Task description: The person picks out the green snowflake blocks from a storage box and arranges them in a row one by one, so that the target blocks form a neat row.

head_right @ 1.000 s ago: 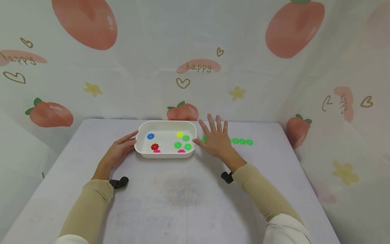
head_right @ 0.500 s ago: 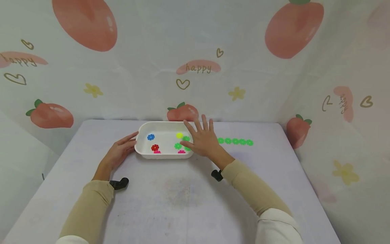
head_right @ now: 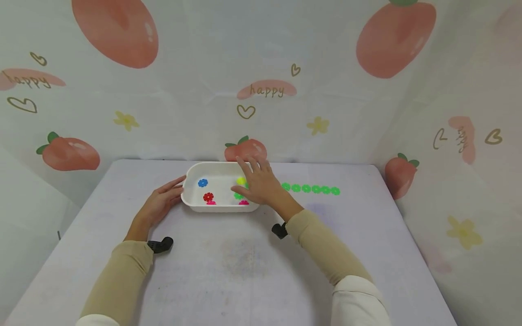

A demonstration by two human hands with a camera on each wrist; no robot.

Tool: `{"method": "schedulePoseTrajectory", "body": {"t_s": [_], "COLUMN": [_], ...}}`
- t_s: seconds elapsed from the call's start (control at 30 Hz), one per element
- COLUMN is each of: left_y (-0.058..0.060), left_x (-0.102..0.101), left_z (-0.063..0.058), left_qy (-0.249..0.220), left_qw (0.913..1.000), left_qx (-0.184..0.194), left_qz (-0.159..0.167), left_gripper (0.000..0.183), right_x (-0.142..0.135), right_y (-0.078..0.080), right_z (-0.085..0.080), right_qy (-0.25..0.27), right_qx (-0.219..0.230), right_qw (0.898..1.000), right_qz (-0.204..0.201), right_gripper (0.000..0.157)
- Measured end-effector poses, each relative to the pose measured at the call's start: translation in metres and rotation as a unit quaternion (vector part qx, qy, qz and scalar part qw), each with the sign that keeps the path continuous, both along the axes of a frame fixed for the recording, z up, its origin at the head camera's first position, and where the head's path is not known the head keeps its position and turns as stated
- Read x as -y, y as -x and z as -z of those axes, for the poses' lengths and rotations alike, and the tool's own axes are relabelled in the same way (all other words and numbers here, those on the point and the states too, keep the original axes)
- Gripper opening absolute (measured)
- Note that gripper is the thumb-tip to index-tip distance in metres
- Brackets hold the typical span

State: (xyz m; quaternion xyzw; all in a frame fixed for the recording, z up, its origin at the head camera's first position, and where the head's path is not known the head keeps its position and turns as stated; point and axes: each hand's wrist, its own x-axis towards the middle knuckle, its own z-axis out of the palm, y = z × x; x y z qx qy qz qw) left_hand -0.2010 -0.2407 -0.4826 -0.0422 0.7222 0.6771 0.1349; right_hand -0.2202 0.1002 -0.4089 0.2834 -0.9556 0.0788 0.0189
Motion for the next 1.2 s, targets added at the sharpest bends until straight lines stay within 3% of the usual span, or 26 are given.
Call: {"method": "schedulePoseTrajectory", "body": {"t_s": [0.17,0.3,0.37,0.53,0.6,0.77,0.97,1.2], "left_y": [0.001,-0.001,-0.004,-0.001,0.001,-0.004,-0.009,-0.01], "left_x": [0.0,-0.002,-0.004,-0.003,-0.001,-0.005,-0.007,-0.007], "left_z": [0.0,-0.007,-0.015,-0.008,-0.002,-0.013,-0.023,-0.024], "left_qy": [-0.001,-0.012,-0.016,-0.014,-0.016,-0.021,-0.003,0.001], "left_qw": [1.0,0.9999,0.9998,0.9999,0.9999,0.9998,0.9998,0.9999], "left_qx": [0.0,0.0,0.002,0.005,0.005,0.003,0.0,0.005], "left_qz": [0.003,0.007,0.01,0.005,0.0,0.008,0.018,0.015], "left_gripper": [0.056,0.056,0.056,0.055,0.055,0.055,0.056,0.056], "right_x": [0.002,0.006,0.009,0.016,0.019,0.023,0.029,0.041], "right_y": [0.006,0.011,0.013,0.015,0.015,0.015,0.016,0.018], "right_z": [0.003,0.004,0.005,0.008,0.009,0.016,0.022,0.028], "right_qy": [0.081,0.14,0.176,0.246,0.25,0.242,0.249,0.262], "right_qx": [0.055,0.118,0.152,0.235,0.263,0.306,0.322,0.344], "right_qw": [0.995,0.983,0.972,0.94,0.932,0.921,0.913,0.902], "right_qz": [-0.004,0.006,0.013,0.021,0.022,0.018,0.02,0.023], "right_gripper": [0.089,0.089,0.089,0.088,0.089,0.089,0.088,0.087]}}
